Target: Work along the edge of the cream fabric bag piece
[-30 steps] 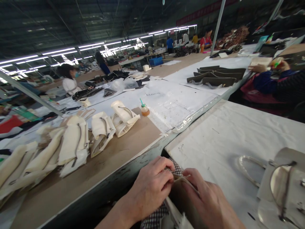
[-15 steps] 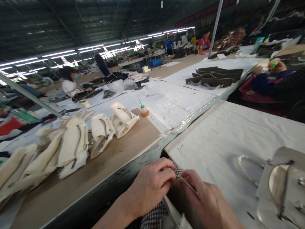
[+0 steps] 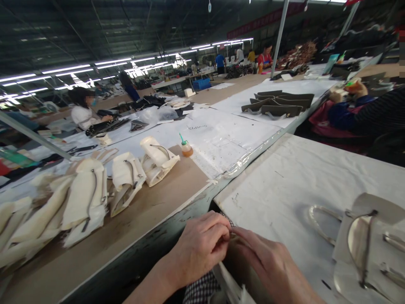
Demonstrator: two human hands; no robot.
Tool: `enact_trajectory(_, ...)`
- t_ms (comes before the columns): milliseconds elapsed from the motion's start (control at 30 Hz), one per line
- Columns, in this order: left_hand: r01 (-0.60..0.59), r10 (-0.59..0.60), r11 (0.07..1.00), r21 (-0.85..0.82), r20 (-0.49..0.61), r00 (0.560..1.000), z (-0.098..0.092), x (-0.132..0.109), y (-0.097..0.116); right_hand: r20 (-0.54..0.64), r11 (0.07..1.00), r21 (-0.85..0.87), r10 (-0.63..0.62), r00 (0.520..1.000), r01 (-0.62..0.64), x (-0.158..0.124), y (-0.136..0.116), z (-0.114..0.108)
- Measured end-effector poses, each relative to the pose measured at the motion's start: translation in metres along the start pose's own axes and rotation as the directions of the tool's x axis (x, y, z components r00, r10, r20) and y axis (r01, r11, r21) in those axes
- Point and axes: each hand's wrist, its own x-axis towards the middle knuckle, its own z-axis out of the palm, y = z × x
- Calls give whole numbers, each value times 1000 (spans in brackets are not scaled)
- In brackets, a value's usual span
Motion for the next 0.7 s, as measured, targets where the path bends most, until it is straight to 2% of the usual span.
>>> enact_trajectory(100,-22,22,1000,3,-45,999,6,-1,-4,-25,998,-25,-57,998,57,4,0,-1)
enact_trajectory(300,-53,59,996,65,-91,994,13,-3,-11,49,992,-79,-90,995,93,11,3,1)
enact_trajectory(500,-61,75,992,111,-122,990,18,-4,-13,77,988,-135,-63,995,73,13,2,1)
enact_trajectory(700,-25,37,995,97,-132,991,17,-8,-10,134,987,-147,-41,990,61,13,0,3)
